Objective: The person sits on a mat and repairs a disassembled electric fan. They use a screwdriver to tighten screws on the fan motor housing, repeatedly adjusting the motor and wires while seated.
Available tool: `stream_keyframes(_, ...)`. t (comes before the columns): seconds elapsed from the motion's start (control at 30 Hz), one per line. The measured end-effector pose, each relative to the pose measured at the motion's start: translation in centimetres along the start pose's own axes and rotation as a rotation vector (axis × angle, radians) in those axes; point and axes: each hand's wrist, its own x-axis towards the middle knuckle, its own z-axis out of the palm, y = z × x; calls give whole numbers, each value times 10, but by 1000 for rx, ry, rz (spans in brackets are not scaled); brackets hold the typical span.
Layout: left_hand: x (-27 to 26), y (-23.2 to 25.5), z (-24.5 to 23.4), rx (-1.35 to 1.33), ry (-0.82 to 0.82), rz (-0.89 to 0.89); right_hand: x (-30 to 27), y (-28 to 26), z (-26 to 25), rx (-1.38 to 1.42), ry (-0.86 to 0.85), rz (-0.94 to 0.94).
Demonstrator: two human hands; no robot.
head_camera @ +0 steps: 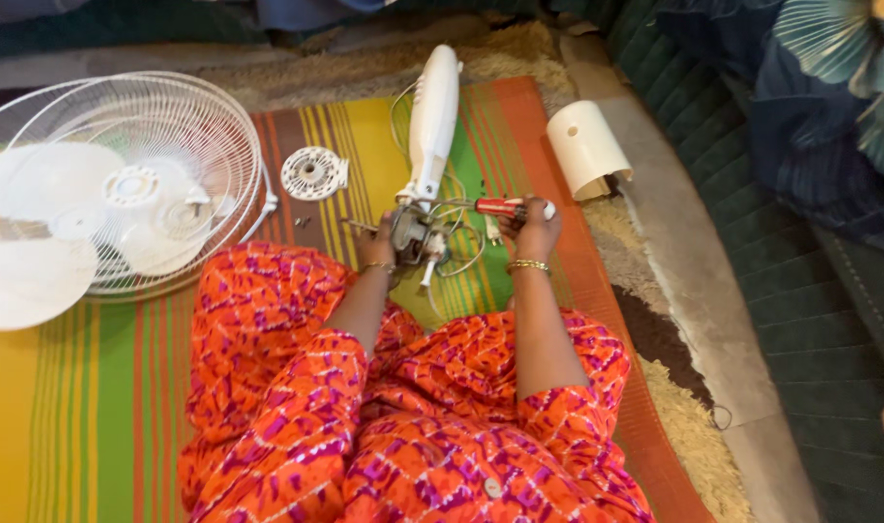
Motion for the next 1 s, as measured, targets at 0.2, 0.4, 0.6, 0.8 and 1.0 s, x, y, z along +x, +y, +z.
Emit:
stream_keyframes(0.2,-22,36,-12,266,-38,-448,-26,-29,7,-45,-67,-93)
stream_keyframes(0.4,-50,96,-54,501,-482,-157,-53,-41,13,-130,-155,-286)
stream_keyframes(0.6,-29,101,-66,399,-506,-20,-55,-33,14,-84,-195,-345)
stream_keyframes(0.8,-13,87,-75,221,-564,-61,-55,-29,12,-174,-144,-410)
stream_keyframes(1.0,-9,78,-83,102,-545,-177,-50,-49,17,-125,-66,-488)
